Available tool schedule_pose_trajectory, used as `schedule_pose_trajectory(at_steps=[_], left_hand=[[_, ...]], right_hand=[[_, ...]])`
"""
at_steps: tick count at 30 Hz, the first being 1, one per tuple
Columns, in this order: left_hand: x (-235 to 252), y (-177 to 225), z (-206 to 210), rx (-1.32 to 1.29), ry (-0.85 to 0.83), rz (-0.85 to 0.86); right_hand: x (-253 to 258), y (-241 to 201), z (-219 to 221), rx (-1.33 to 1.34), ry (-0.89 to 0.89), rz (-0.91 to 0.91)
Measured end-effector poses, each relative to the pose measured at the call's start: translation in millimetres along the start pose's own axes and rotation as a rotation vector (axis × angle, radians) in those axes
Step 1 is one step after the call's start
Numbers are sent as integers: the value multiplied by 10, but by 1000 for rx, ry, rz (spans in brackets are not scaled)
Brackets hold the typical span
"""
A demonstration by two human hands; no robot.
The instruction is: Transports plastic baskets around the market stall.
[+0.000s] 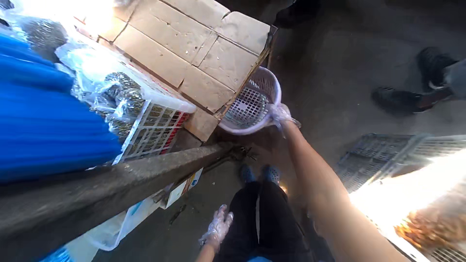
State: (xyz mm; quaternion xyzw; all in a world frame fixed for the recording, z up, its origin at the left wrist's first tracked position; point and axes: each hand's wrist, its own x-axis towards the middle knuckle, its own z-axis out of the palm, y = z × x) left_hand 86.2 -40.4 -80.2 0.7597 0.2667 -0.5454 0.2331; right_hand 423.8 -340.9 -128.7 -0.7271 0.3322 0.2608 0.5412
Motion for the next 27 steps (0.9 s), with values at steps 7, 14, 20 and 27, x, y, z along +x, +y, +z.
schedule_pose_trajectory(at_steps=[7, 14, 20, 27], left_hand=[[-679, -487, -274, -234, -25, -33], [-852, -665, -348, -231, 42, -92], [-696, -370, -612, 11, -58, 122], [-745, -415, -1084, 55, -23, 365]], right_hand=[[-1842, 1544, -1389, -5, 138, 171], [-3114, 2528, -1844, 153, 399, 560], [-3603, 2661, -1431, 295, 518, 509], [-4410, 2673, -992, 467, 552, 352]])
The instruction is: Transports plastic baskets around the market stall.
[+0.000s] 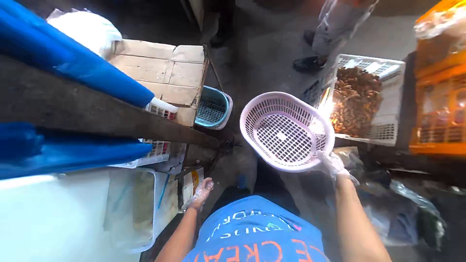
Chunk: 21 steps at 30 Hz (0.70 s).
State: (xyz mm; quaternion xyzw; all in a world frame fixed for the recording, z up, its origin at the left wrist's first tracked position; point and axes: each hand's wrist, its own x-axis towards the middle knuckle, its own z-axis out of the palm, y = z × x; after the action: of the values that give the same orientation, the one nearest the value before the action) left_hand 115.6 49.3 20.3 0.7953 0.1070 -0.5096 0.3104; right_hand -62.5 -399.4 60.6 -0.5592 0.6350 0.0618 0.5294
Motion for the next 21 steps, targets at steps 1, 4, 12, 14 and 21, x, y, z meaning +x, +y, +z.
schedule_pose_trajectory(at_steps=[1, 4, 12, 14, 21], left_hand=[[-6, -113, -51, 23, -5, 7], [53, -537, -181, 101, -53, -22], [153, -734, -97, 417, -157, -107], [169, -567, 63, 468, -184, -34], [69, 141, 853, 467, -233, 141]], right_hand=[[-146, 93, -64, 45, -7, -16], [-655, 402, -262, 187, -22, -115], [-1610, 1448, -820, 494, 50, -222], [-1792, 1672, -951, 547, 79, -242], [-2402, 2221, -1429, 678, 281, -267]])
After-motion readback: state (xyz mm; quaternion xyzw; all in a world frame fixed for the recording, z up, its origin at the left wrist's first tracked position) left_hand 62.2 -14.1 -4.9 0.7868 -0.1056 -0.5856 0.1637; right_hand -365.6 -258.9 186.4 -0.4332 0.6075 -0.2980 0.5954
